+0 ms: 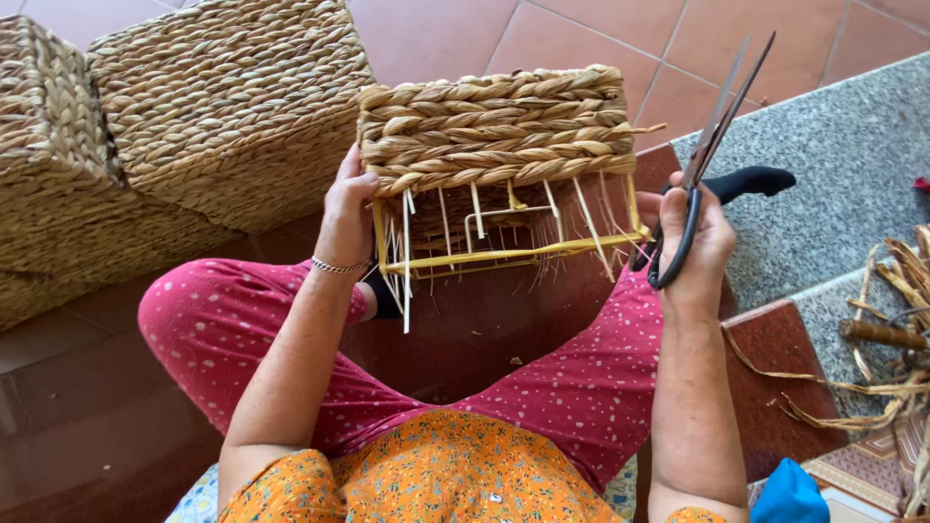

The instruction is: The person sits on the floor and uses scissors to trim excess woven material from the edges of a rectangular basket. They rotate the basket to access different sides and continue cutting protruding strands.

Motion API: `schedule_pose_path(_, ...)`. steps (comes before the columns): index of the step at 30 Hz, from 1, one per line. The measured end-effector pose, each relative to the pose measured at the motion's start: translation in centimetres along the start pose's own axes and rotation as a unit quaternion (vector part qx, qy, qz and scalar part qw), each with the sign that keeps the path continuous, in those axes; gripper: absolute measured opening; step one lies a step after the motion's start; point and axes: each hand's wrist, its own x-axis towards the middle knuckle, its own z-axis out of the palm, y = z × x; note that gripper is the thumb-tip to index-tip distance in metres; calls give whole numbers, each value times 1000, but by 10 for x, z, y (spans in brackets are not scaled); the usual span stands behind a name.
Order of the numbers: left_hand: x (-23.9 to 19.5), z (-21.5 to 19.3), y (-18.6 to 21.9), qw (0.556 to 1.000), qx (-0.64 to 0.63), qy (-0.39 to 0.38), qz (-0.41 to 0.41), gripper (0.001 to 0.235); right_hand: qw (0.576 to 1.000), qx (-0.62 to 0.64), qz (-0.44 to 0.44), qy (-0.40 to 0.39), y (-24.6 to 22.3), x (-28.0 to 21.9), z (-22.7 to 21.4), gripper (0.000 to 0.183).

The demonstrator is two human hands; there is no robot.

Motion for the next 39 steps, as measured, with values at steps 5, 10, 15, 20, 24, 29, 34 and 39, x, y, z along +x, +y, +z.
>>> schedule_pose_path(5,10,-1,-8,1000,-10,-26,7,77,994,-80,-69,16,6,-31,2,57)
schedule_pose_path(10,28,-9,-9,997,6,-81,-15,78,997,-27,-72,18,-20,-84,6,59)
schedule_pose_path(15,23,-7,-6,987,97,-122,-44,78,998,44,-46,-1,-35,-128,-8,59)
schedule_pose_path(20,21,1,26,966,177,-182,-48,79,1000,-11,-10,7,-43,-130,-53,61)
schedule_pose_path(24,28,21,51,894,400,-171,106,87,984,-176,-33,22,-50,-107,-91,55)
schedule_pose_path(29,42,79,46,692,570,-270,350,28,945,-317,-72,-47,-61,-87,-104,60)
schedule_pose_path(34,55,136,14,599,617,-350,373,16,867,-468,-142,-100,-76,-70,-99,58)
schedule_pose_path(39,60,153,1,520,691,-355,356,4,800,-548,-181,-164,-86,-57,-95,64)
